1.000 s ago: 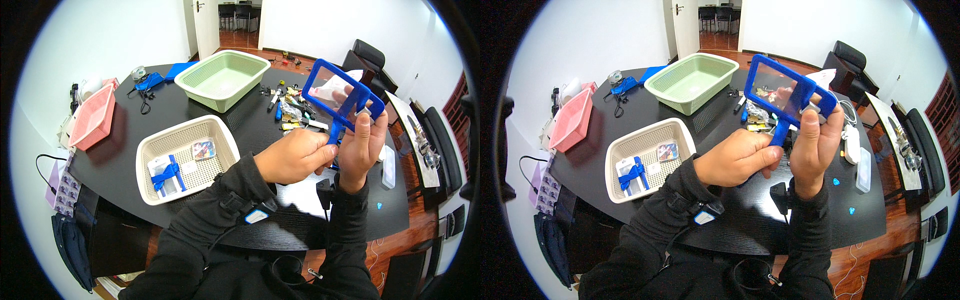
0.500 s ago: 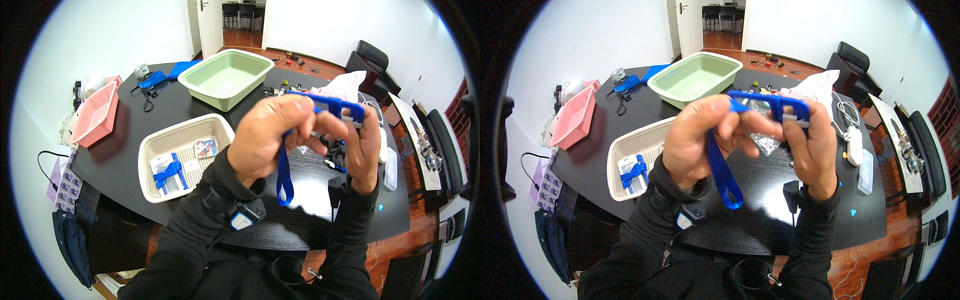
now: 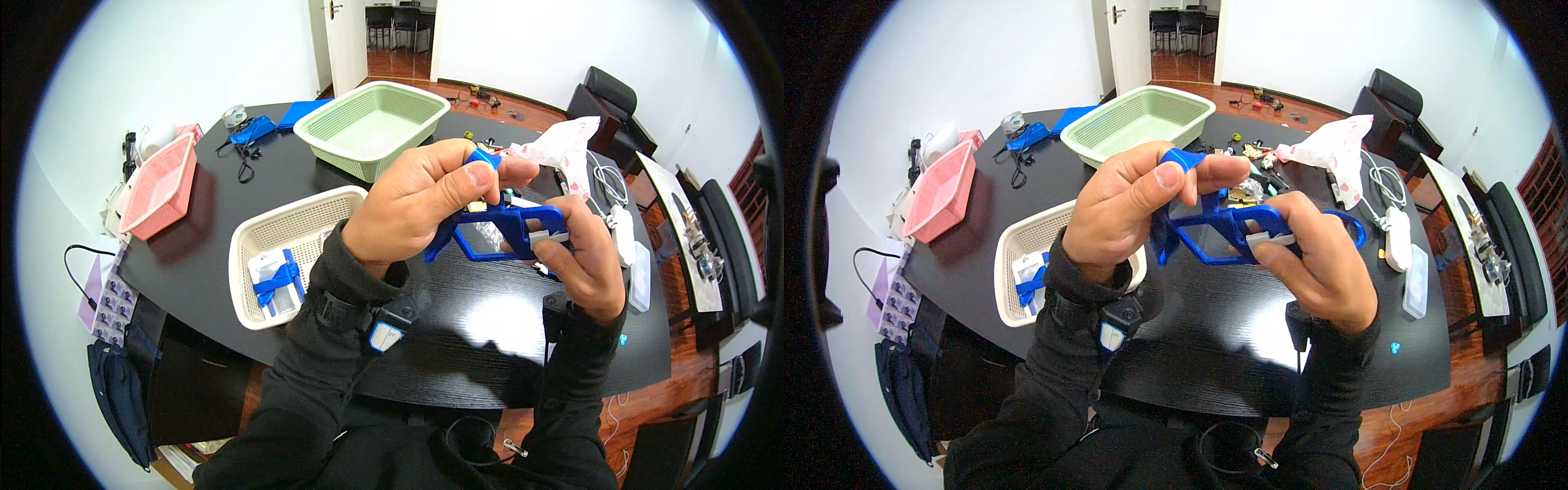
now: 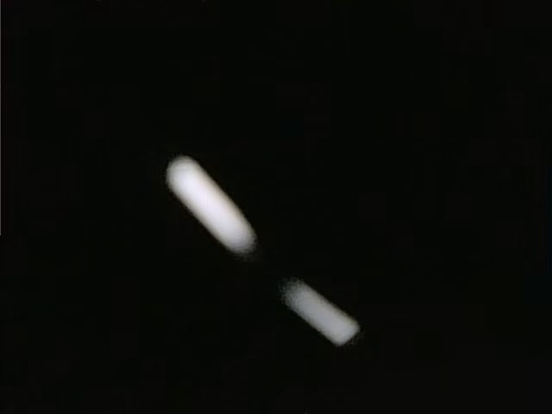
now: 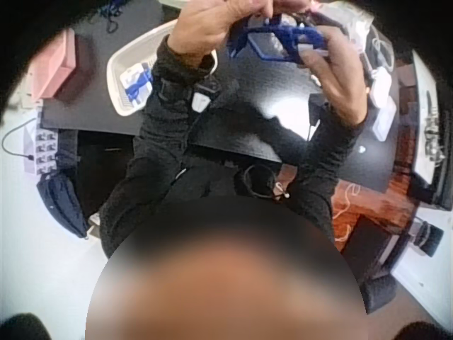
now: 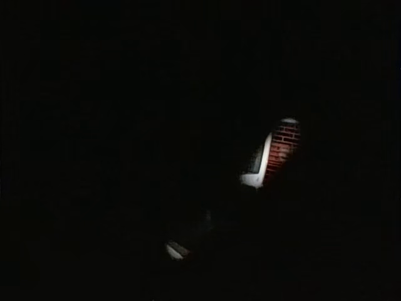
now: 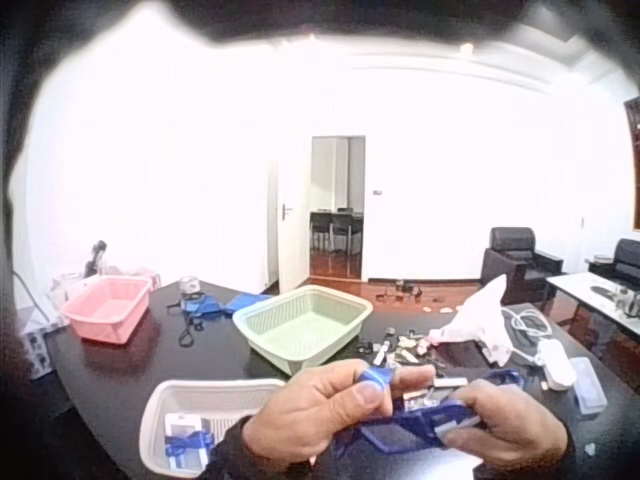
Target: The person assembles lanyards by threading blue straps through white plastic frames and securing them with buckles. Completed lanyards are placed into a white basket on the table.
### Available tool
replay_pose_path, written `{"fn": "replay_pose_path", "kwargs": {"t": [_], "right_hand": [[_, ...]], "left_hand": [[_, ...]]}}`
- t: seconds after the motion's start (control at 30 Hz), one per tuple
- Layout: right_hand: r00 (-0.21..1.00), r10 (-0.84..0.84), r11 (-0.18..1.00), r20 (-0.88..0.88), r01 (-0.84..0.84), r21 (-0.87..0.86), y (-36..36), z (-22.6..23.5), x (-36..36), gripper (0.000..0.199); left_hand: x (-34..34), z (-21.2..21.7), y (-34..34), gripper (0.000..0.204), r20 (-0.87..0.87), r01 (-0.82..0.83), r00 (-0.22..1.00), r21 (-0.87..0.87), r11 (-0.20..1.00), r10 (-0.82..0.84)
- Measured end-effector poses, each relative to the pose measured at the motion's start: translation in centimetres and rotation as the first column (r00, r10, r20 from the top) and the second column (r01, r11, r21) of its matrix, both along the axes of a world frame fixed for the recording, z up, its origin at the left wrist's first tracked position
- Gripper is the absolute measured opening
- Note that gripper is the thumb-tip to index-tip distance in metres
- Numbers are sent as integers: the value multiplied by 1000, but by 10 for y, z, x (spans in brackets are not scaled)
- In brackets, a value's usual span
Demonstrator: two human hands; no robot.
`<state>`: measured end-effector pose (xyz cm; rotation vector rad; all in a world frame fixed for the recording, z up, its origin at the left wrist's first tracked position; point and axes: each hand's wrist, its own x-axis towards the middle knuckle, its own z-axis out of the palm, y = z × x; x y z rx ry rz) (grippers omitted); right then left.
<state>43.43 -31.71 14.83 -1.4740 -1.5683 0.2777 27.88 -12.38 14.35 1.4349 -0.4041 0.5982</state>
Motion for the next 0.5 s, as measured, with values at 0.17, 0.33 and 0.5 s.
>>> {"fn": "replay_pose_path", "kwargs": {"t": [0.17, 0.33, 0.5], "right_hand": [[986, 123, 992, -109, -122, 22, 0, 1, 1, 22], [848, 366, 900, -384, -219, 376, 10, -11, -9, 37], [766, 374, 877, -522, -109, 467, 22, -13, -2, 42]], "left_hand": [[8, -10, 1, 36, 15, -52, 999, 48, 997, 51], [18, -18, 2, 73, 15, 95, 995, 6, 995, -95], [27, -24, -5, 36, 16, -112, 994, 67, 992, 111]]}}
